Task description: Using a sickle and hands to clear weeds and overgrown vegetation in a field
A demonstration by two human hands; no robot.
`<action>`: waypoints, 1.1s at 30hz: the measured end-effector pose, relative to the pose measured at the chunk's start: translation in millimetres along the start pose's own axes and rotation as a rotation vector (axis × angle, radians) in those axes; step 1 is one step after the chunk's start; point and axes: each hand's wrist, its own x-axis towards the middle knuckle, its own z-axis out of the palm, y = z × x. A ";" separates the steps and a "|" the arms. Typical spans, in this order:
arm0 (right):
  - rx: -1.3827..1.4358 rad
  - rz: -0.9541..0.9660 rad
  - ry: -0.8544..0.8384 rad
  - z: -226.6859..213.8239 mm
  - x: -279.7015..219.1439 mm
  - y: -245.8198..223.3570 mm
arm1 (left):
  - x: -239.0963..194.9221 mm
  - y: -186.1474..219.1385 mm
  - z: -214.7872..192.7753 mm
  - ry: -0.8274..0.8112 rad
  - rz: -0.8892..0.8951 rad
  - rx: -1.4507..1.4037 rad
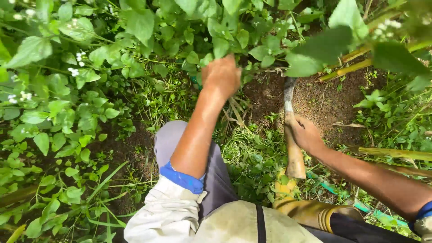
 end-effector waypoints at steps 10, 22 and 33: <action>0.169 0.255 -0.031 0.2 -20.5 -53.4 | 10.5 15.4 63.2 -0.199 0.277 0.021; -0.163 0.081 -0.059 -17.4 64.4 -13.7 | -49.0 9.5 13.7 -0.562 0.539 0.062; 0.065 0.154 -0.021 -1.6 48.2 45.9 | -33.8 -7.0 115.2 -0.524 0.796 0.382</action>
